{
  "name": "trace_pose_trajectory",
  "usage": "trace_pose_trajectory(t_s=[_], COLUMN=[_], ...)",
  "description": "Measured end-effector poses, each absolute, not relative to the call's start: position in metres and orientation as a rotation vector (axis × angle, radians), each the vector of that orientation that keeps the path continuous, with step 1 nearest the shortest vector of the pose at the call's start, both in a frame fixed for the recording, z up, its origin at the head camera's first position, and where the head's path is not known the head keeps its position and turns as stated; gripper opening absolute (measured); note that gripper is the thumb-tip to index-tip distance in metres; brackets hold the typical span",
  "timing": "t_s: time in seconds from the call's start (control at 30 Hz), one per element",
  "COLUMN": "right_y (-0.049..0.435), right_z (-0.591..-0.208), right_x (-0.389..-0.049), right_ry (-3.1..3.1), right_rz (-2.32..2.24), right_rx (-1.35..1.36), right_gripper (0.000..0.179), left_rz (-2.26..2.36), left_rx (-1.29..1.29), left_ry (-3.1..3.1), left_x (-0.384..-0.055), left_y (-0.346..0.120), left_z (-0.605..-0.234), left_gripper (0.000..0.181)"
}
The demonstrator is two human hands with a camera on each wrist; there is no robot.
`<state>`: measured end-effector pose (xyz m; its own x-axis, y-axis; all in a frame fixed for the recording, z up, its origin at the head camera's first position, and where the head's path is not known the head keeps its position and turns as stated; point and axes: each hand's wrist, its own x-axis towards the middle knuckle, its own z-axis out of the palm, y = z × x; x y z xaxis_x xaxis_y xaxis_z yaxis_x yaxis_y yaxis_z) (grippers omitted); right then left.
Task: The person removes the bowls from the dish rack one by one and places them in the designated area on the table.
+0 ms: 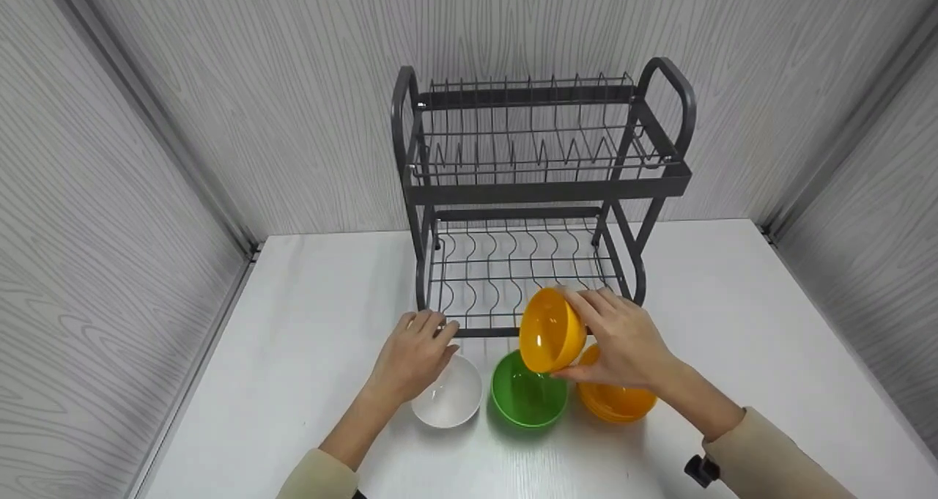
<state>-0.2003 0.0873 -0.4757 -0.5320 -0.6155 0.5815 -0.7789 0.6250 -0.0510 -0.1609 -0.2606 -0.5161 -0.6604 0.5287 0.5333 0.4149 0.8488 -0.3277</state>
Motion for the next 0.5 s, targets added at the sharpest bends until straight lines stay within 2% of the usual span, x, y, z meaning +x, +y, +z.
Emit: trace_pose_trajectory(t_s=[0.2,0.5], right_y=[0.092,0.098], right_z=[-0.482,-0.491], right_x=[-0.197,-0.190], right_ry=[-2.320,-2.297], right_rz=[0.438,0.514], right_rx=[1.080,1.070], right_gripper=[0.125,0.121], left_rz=[0.069,0.024], left_rx=[-0.726,-0.845], left_ry=[-2.383,-2.322], left_x=[-0.152,-0.134], left_y=[-0.243,-0.210], left_z=[-0.510,-0.509], left_gripper=[0.036,0.038])
